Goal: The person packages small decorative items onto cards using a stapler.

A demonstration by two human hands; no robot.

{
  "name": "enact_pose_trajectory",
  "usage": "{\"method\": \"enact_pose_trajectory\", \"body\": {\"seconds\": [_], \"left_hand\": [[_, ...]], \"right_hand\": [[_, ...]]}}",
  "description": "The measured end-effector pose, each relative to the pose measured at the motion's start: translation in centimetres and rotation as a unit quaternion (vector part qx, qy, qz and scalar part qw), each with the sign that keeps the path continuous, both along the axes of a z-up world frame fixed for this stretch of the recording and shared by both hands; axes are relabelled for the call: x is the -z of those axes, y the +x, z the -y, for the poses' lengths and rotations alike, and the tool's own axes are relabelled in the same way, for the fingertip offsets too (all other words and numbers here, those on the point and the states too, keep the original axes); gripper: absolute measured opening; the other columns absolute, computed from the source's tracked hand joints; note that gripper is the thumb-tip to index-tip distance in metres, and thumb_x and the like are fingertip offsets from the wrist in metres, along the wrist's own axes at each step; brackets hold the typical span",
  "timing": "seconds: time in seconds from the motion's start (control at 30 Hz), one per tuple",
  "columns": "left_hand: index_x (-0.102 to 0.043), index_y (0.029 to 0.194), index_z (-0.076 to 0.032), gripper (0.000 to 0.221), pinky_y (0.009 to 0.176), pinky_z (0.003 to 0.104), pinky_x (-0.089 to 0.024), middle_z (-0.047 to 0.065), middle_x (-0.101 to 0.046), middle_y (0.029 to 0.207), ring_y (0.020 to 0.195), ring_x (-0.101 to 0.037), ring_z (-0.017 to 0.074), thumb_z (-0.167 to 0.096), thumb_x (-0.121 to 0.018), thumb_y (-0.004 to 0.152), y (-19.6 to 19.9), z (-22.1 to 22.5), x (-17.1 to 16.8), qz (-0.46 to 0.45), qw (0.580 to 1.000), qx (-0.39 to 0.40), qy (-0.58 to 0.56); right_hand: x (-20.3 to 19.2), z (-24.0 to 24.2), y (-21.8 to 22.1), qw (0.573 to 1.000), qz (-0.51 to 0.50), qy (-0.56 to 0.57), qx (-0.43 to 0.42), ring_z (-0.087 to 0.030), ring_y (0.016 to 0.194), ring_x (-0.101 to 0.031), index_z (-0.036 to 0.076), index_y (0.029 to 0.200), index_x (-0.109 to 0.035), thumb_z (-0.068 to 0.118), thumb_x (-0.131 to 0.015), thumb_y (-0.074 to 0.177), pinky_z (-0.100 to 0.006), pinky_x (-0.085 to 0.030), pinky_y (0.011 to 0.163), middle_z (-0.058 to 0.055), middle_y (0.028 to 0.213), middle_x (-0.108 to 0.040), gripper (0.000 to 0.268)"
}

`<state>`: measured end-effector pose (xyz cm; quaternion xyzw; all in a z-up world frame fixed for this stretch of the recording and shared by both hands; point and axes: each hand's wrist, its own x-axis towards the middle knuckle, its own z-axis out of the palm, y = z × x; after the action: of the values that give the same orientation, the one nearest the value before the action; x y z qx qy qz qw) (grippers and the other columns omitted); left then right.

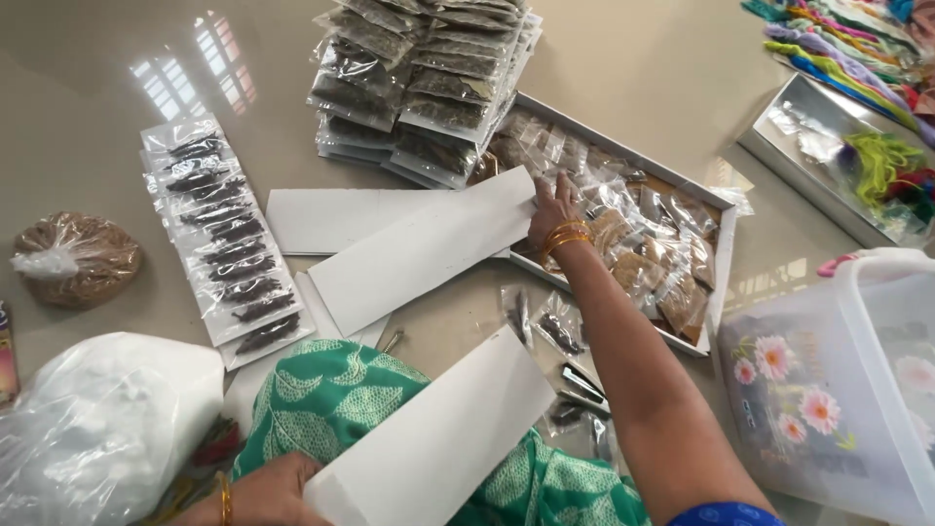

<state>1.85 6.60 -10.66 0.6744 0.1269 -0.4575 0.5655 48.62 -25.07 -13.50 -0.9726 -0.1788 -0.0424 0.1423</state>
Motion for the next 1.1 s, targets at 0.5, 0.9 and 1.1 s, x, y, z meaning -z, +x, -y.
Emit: {"method": "enact_pose_trajectory", "body": {"seconds": [0.5, 0.9, 1.1], "left_hand": [[-0.082, 0.101, 0.007, 0.063, 0.085, 0.030, -0.061, 0.015, -0.086, 0.093, 0.084, -0.080, 0.0212, -0.026, -0.099, 0.051, 0.0, 2.0, -7.6, -0.029, 0.998, -0.039, 0.027], [-0.079, 0.104, 0.011, 0.072, 0.094, 0.033, -0.060, 0.021, -0.085, 0.097, 0.088, -0.081, 0.0269, -0.027, -0.101, 0.046, 1.5, 1.6, -7.4, -0.085, 0.994, -0.067, 0.014], [-0.075, 0.107, 0.010, 0.075, 0.089, 0.035, -0.062, 0.020, -0.084, 0.100, 0.088, -0.080, 0.0265, -0.027, -0.101, 0.047, 0.8, 0.8, -6.5, -0.070, 0.996, -0.061, 0.004]], "right_hand": [[-1.4, 3.0, -6.0, 0.991, -0.114, -0.076, 0.011, -0.045, 0.120, -0.060, 0.014, 0.123, -0.067, 0.017, -0.076, 0.087, -0.050, -0.049, 0.104, -0.019, 0.138, -0.053, 0.037], [3.7, 4.5, -4.3, 0.997, -0.049, 0.027, 0.048, -0.040, 0.111, -0.065, 0.005, 0.107, -0.069, 0.021, -0.079, 0.083, -0.048, -0.052, 0.097, -0.019, 0.118, -0.066, 0.030], [-1.7, 3.9, -8.3, 0.977, 0.027, 0.183, 0.104, -0.028, 0.089, -0.072, 0.006, 0.102, -0.066, 0.017, -0.073, 0.086, -0.044, -0.059, 0.085, -0.013, 0.096, -0.073, 0.020]]}}
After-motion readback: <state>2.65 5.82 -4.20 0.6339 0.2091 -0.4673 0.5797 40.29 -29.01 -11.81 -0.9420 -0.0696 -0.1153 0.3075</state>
